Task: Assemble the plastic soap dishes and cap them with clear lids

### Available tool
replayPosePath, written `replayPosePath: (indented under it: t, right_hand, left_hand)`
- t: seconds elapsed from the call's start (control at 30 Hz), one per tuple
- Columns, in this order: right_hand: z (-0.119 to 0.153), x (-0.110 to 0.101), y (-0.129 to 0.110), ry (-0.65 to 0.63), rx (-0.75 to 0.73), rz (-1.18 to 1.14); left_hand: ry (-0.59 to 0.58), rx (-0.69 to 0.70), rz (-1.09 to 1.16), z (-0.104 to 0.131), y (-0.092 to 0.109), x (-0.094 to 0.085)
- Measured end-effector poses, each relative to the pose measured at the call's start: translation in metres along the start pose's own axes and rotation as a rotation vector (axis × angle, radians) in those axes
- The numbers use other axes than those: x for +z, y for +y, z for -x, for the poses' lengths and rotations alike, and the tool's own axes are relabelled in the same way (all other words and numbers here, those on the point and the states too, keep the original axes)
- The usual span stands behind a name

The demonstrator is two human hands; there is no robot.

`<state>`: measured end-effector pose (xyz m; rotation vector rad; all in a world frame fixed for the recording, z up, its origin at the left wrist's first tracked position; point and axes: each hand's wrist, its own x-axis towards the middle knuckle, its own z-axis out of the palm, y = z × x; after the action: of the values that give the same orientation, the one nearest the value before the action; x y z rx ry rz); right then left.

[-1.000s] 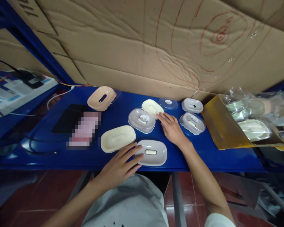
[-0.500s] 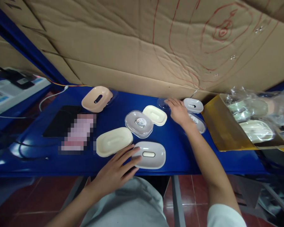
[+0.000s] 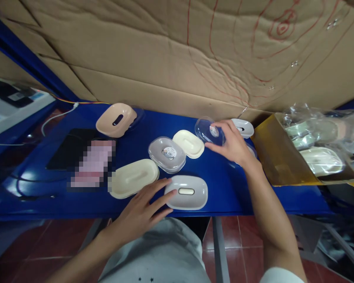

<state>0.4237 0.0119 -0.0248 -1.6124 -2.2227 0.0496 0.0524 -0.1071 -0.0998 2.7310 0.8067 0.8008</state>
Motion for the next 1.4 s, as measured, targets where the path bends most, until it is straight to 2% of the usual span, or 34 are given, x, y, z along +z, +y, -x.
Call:
replayPosePath:
  t: [0.03,0.1,0.17,0.23,0.33,0.47,0.73,0.9,1.03,1.1,1.23,1.33,1.4]
  right_hand:
    - [0.016,-0.009,-0.016,0.052,-0.026,-0.039]
    - [0.053,-0.019,-0.049,0.052,-0.063,-0.112]
    - [0.090,-0.018,-0.079,-0.068,-0.067,-0.165]
    - [0.118,-0.007,-0.102,-0.164,-0.057,-0.193]
    - [0.139,0.013,-0.122,-0.222,-0.089,-0.196]
    - [0.139,0.026,-0.132,-0.184,-0.167,-0.139]
    - [0.138,0.030,-0.136,-0.105,-0.349,-0.030]
    - [0.142,0.045,-0.136,-0.077,-0.305,-0.040]
    - [0.155,0.047,-0.129,-0.059,-0.248,-0.012]
    - [0.162,0.042,-0.118,-0.030,-0.180,0.030]
    - [0.166,0.033,-0.095,0.118,0.100,0.220]
    - [0.153,0.038,-0.085,0.187,0.278,0.366]
    - [0.135,0.045,-0.078,0.208,0.326,0.415]
  left_hand:
    - [0.013,-0.007,0.009,0.000,0.000,-0.001]
    - [0.042,-0.025,0.037,0.002,-0.001,-0.003]
    - [0.061,-0.030,0.076,0.004,-0.002,-0.005]
    - [0.060,-0.016,0.111,0.005,-0.002,-0.004]
    - [0.027,0.008,0.123,0.004,-0.001,-0.001]
    - [-0.009,-0.045,0.119,0.003,0.000,0.002]
    - [0.025,-0.093,0.180,0.006,-0.001,0.002]
    - [0.025,-0.116,0.222,0.006,-0.001,0.006]
    - [0.005,-0.042,0.088,0.006,0.002,-0.006]
    - [0.043,-0.048,0.001,0.008,0.001,-0.019]
    - [0.140,-0.218,-0.210,0.017,-0.008,-0.040]
    - [0.115,-0.313,-0.305,0.027,-0.016,-0.040]
    - [0.082,-0.327,-0.313,0.035,-0.018,-0.036]
